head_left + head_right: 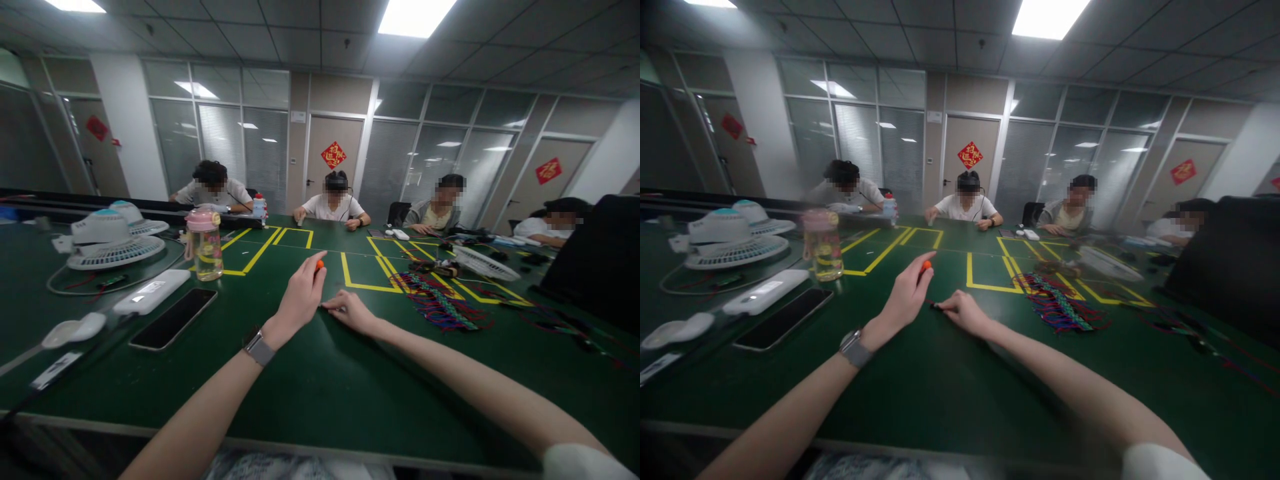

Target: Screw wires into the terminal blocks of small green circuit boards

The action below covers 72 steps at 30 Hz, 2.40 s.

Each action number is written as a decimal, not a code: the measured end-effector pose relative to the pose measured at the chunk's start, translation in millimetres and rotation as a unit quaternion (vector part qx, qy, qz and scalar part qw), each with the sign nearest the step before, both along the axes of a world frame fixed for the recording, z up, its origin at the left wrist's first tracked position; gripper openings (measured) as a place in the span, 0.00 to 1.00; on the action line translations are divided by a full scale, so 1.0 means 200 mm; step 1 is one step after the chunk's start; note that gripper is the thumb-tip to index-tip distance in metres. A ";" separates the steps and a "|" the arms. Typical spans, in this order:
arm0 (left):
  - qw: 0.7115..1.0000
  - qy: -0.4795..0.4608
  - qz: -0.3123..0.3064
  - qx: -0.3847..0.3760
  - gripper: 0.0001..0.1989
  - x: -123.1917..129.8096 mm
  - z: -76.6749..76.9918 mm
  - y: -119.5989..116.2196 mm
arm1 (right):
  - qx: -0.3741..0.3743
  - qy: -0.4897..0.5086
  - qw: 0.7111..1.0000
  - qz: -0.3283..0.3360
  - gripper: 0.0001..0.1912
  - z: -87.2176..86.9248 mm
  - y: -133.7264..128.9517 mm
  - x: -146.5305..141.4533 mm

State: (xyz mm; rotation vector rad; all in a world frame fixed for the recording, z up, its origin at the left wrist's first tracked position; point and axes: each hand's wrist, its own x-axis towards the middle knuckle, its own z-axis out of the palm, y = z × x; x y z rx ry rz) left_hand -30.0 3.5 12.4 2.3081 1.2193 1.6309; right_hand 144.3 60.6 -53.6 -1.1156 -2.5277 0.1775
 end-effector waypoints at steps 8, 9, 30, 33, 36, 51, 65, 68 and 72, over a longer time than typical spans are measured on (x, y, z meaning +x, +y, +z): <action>0.980 -0.117 -0.135 -0.092 0.14 0.05 -0.01 -0.05 | -0.100 0.173 0.979 0.037 0.11 -0.06 -0.44 0.16; 0.974 -0.131 -0.153 -0.101 0.14 0.07 -0.02 -0.06 | -0.128 0.187 0.973 0.031 0.10 -0.06 -0.43 0.17; 0.960 -0.157 -0.207 -0.104 0.11 0.14 -0.11 -0.08 | -0.255 0.240 0.937 0.010 0.11 -0.04 -0.34 0.16; 0.962 -0.143 -0.210 -0.104 0.11 0.14 -0.11 -0.08 | -0.251 0.240 0.938 0.008 0.11 -0.05 -0.34 0.16; 0.962 -0.122 -0.219 -0.103 0.11 0.14 -0.10 -0.09 | -0.233 0.244 0.941 -0.002 0.09 -0.06 -0.36 0.14; 0.989 0.124 -0.065 0.053 0.13 0.12 0.07 -0.09 | -0.157 0.241 0.958 -0.012 0.06 -0.08 -0.38 0.12; 0.830 0.444 0.005 0.337 0.13 0.14 0.17 -0.11 | -0.159 0.248 0.955 -0.009 0.04 -0.09 -0.38 0.12; 0.841 0.422 0.030 0.337 0.13 0.15 0.14 -0.12 | -0.157 0.246 0.956 -0.007 0.04 -0.09 -0.37 0.12; 0.851 0.403 0.030 0.335 0.14 0.16 0.12 -0.12 | -0.160 0.246 0.956 -0.004 0.04 -0.09 -0.37 0.12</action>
